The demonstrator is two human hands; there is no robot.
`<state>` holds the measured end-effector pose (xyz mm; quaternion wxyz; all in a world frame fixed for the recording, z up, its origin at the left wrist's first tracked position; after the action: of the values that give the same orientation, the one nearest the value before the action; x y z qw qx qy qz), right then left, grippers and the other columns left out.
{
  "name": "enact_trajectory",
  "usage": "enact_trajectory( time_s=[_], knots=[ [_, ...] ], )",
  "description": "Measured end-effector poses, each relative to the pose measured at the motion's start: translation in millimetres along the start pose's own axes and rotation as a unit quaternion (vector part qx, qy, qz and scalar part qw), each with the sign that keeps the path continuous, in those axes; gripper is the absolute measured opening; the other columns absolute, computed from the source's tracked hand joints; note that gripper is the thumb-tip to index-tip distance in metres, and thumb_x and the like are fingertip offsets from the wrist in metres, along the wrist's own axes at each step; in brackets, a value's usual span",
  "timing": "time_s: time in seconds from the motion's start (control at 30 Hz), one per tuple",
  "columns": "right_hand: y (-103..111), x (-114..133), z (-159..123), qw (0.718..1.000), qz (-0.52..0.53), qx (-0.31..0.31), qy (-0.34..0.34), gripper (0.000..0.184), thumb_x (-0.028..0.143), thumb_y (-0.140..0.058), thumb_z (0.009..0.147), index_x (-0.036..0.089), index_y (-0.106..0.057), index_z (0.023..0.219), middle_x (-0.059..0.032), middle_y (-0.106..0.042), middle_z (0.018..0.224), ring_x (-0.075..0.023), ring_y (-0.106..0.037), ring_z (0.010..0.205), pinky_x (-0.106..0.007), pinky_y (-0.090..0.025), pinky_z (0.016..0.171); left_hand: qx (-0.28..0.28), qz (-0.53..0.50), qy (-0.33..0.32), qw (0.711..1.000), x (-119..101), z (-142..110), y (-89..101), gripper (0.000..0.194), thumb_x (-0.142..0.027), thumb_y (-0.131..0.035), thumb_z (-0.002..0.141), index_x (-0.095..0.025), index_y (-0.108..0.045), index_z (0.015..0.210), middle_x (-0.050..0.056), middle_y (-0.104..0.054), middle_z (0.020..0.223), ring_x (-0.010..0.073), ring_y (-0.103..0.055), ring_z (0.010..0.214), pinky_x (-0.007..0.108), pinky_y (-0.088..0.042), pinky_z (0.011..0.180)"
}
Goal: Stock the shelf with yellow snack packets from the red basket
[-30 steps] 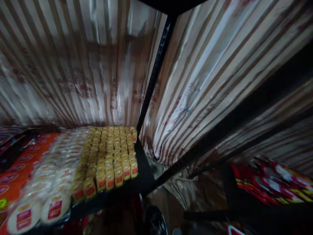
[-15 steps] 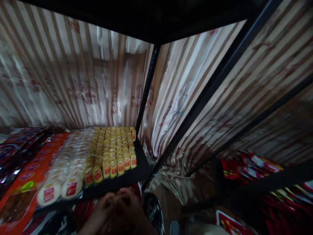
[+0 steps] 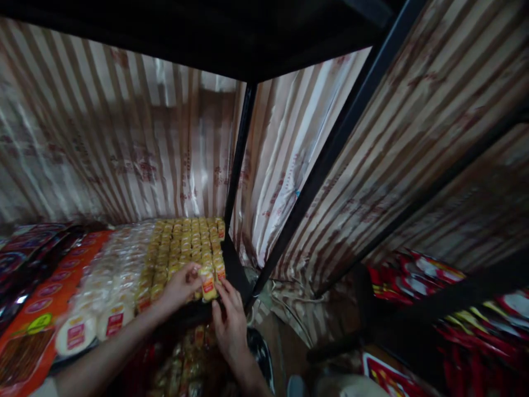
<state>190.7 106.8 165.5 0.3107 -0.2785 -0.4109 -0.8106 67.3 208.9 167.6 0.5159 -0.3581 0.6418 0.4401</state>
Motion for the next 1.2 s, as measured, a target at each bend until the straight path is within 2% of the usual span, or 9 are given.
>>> enact_trajectory(
  time_s=[0.13,0.23,0.37,0.47,0.6,0.8,1.0,1.2],
  knots=[
    [-2,-14,29,0.999,-0.030,-0.011,0.001,0.043,0.017,-0.044,0.083,0.021,-0.050,0.126,-0.0092,-0.046,0.132,-0.0223,-0.042,0.121,-0.040,-0.037,0.101,-0.010,0.031,-0.074,0.997,-24,49,-3.3,0.027,-0.036,-0.057,0.067,-0.017,-0.052,0.085,-0.001,-0.060,0.070,0.0136,-0.057,0.064,0.026,-0.047,0.061],
    [-6,-34,56,0.998,-0.025,-0.045,-0.021,0.042,0.017,-0.043,0.083,0.017,-0.052,0.124,-0.0111,-0.046,0.131,-0.0220,-0.043,0.120,-0.039,-0.039,0.100,-0.013,0.080,-0.095,0.992,-37,86,-11.3,0.020,-0.027,-0.054,0.072,-0.016,-0.055,0.089,0.001,-0.062,0.076,0.0146,-0.060,0.072,0.026,-0.048,0.064],
    [-11,-63,91,0.996,-0.031,-0.078,-0.034,0.041,0.017,-0.041,0.082,0.016,-0.054,0.121,-0.0119,-0.047,0.130,-0.0218,-0.044,0.119,-0.039,-0.039,0.099,-0.009,0.161,-0.108,0.981,-49,128,-26.3,0.022,-0.024,-0.054,0.075,-0.015,-0.057,0.095,0.000,-0.063,0.074,0.0134,-0.059,0.069,0.024,-0.047,0.064],
    [-18,-84,112,0.996,-0.054,-0.066,-0.033,0.045,0.015,-0.041,0.080,0.013,-0.051,0.124,-0.0131,-0.049,0.128,-0.0230,-0.043,0.119,-0.041,-0.037,0.099,-0.016,0.252,-0.118,0.960,-52,152,-34.5,0.022,-0.023,-0.053,0.077,-0.014,-0.058,0.096,0.000,-0.063,0.075,0.0120,-0.059,0.068,0.023,-0.046,0.065],
    [-30,-110,130,0.996,-0.063,-0.046,-0.047,0.049,0.013,-0.043,0.077,0.012,-0.049,0.125,-0.0123,-0.055,0.123,-0.0237,-0.047,0.115,-0.043,-0.037,0.100,-0.027,0.322,-0.114,0.940,-41,178,-39.9,0.023,-0.020,-0.051,0.078,-0.014,-0.058,0.100,0.002,-0.064,0.080,0.0118,-0.059,0.074,0.022,-0.045,0.069],
    [-43,-136,138,0.994,-0.017,-0.035,-0.099,0.044,0.012,-0.041,0.077,0.010,-0.055,0.119,-0.0125,-0.060,0.116,-0.0222,-0.054,0.107,-0.037,-0.043,0.094,-0.008,0.390,-0.110,0.914,-26,199,-48.3,0.020,-0.017,-0.050,0.078,-0.015,-0.061,0.095,0.004,-0.065,0.085,0.0144,-0.060,0.080,0.024,-0.045,0.073],
    [-50,-148,139,0.992,0.017,-0.038,-0.117,0.040,0.013,-0.039,0.079,0.014,-0.060,0.113,-0.0085,-0.064,0.111,-0.0191,-0.058,0.104,-0.033,-0.043,0.094,-0.004,0.463,-0.096,0.881,-25,204,-52.1,0.023,-0.021,-0.050,0.078,-0.017,-0.061,0.098,0.010,-0.062,0.104,0.0198,-0.061,0.091,0.027,-0.046,0.074],
    [-62,-160,141,0.991,0.026,-0.023,-0.132,0.041,0.012,-0.039,0.080,0.014,-0.059,0.115,-0.0086,-0.063,0.113,-0.0187,-0.057,0.106,-0.033,-0.043,0.096,0.003,0.518,-0.066,0.853,-18,206,-56.6,0.023,-0.021,-0.049,0.078,-0.013,-0.062,0.096,0.014,-0.063,0.104,0.0229,-0.063,0.089,0.028,-0.048,0.071]
  ],
)
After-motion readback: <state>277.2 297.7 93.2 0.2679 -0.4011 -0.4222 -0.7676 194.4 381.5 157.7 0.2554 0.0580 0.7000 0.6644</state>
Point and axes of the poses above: each hand's wrist, its own z-axis towards the middle knuckle, its own y-axis out of the back of the hand, x = y × z, the point moved 7 cm from there along z, towards the middle knuckle
